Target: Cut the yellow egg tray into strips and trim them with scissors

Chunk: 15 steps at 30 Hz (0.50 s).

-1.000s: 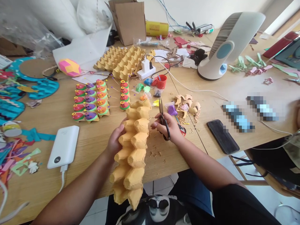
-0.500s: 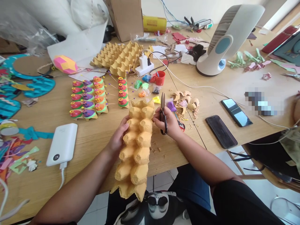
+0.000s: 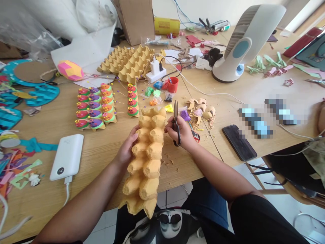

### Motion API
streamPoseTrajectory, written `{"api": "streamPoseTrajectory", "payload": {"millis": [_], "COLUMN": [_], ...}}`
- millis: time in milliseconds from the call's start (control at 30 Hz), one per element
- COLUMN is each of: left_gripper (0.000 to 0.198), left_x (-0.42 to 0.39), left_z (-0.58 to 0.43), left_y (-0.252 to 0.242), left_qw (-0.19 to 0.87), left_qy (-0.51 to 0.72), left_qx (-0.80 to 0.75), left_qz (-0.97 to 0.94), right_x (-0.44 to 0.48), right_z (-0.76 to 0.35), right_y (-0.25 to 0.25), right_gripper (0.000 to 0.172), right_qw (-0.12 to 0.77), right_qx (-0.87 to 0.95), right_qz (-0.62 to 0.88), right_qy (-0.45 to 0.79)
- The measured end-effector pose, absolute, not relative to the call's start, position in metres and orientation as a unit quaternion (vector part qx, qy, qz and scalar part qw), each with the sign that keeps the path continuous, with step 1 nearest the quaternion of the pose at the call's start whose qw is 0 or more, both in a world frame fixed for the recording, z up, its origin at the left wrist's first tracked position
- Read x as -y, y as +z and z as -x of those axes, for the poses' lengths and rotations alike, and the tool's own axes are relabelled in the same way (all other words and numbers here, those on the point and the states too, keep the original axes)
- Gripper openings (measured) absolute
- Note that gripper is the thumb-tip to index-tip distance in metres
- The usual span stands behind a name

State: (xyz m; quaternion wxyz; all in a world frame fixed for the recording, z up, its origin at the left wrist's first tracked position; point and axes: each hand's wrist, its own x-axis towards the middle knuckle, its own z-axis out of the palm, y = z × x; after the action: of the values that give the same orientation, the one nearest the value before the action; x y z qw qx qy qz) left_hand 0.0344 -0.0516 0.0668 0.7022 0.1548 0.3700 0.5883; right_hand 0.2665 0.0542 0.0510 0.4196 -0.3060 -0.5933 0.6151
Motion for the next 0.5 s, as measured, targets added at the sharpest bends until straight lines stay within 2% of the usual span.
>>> {"api": "streamPoseTrajectory", "payload": {"millis": [233,500], "left_gripper": [0.050,0.064], "left_x": [0.0525,0.0542], "left_z": [-0.0306,-0.0336], "left_y": [0.0631,0.0673], "left_qw": [0.698,0.711], "left_qy": [0.584,0.587], "left_qx": [-0.377,-0.366], "left_qz": [-0.173,-0.128], "right_x": [-0.0526,-0.0537], "right_z": [-0.2678,-0.2676], "right_y": [0.0539,0.0521], "right_gripper": [0.052,0.048], "right_qw": [0.432,0.430], "right_qx": [0.588,0.599], "right_qz": [0.311,0.316], "right_qy": [0.609,0.597]}}
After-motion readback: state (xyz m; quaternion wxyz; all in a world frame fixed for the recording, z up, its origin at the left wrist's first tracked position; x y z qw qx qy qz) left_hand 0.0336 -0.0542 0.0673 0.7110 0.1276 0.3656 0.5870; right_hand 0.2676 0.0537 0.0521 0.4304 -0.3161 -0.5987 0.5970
